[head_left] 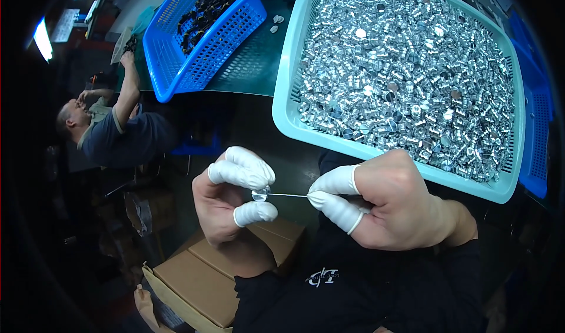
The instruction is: Inspecting and sorting small metal components using a thin probe at a factory workstation.
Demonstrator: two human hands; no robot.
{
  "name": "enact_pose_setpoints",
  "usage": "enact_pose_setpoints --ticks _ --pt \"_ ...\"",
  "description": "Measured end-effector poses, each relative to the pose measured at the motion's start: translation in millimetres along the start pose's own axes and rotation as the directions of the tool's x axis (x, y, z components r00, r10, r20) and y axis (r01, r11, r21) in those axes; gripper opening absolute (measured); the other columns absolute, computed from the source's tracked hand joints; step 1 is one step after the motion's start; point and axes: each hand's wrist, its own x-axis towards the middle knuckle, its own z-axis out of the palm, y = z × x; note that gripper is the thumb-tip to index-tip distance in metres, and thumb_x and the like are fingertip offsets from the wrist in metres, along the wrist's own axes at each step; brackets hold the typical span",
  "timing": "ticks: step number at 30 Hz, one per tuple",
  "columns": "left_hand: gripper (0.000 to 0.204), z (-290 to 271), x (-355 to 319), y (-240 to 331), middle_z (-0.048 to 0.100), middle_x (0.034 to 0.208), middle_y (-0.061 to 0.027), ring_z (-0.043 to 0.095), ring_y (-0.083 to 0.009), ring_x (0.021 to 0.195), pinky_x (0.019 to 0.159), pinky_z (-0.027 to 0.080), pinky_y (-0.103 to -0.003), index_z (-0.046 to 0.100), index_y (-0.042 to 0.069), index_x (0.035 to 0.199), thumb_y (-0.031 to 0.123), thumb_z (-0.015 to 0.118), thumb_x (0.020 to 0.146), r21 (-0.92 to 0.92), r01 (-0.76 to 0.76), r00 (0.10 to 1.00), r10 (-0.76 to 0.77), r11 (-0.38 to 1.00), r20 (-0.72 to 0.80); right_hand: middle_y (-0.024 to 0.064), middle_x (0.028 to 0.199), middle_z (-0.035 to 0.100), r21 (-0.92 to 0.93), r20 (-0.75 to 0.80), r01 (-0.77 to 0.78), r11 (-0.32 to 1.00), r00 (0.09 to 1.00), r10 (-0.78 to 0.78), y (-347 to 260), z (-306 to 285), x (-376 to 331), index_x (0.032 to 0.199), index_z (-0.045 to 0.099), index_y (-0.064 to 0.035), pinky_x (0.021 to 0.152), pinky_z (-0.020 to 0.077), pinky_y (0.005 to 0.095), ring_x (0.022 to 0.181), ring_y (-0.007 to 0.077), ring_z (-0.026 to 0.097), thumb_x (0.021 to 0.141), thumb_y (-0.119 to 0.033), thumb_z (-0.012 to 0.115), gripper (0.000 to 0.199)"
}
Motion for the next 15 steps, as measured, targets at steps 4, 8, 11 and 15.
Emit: enact_pose_setpoints --ticks 4,8,11,15 --pt "0.035 -8.7 -9.5 6.6 0.064 0.089 -0.0168 0.062 -0.0223 0.083 0.071 0.051 -0.03 0.066 -0.003 0.091 -0.004 0.081 0.059 0.12 0.063 0.998 -0.064 0.991 0.006 0.008 0.059 0.062 0.036 0.03 -0.037 0.999 0.999 0.036 -1.6 -2.6 -1.2 0.08 0.067 0.0006 0.04 0.042 0.0243 0.044 0.0146 0.058 0.077 -0.001 0.068 0.003" --pt "0.029 -4.5 -6.5 2.2 0.065 0.088 -0.0167 0.062 -0.0225 0.082 0.068 0.051 -0.03 0.068 -0.001 0.086 -0.006 0.078 0.06 0.236 -0.09 0.996 0.083 0.968 0.041 0.0076 0.059 0.062 0.031 0.037 -0.004 1.0 0.999 0.003 1.2 -2.3 -1.0 0.081 0.067 0.0005 0.042 0.0428 0.0238 0.044 0.0138 0.057 0.078 -0.001 0.067 0.003" --pt "0.025 -1.3 -5.0 5.3 0.066 0.086 -0.0154 0.061 -0.0228 0.081 0.067 0.051 -0.029 0.069 0.0 0.083 -0.003 0.077 0.06 0.422 -0.241 0.97 0.229 0.874 0.081 0.0074 0.064 0.064 0.106 0.205 -0.183 0.977 0.966 0.159 -1.2 -6.9 0.9 0.083 0.066 0.0016 0.05 0.0457 0.0229 0.052 0.0115 0.06 0.082 -0.002 0.064 0.004" --pt "0.023 5.6 -3.5 5.8 0.067 0.083 -0.0124 0.06 -0.0231 0.08 0.065 0.049 -0.028 0.07 0.002 0.082 0.001 0.076 0.06 0.649 -0.364 0.919 0.371 0.668 0.133 0.008 0.077 0.067 0.353 0.361 -0.479 0.804 0.862 0.355 -0.1 -8.3 6.7 0.085 0.064 0.0039 0.064 0.0468 0.023 0.074 0.0079 0.061 0.088 -0.005 0.058 0.011"
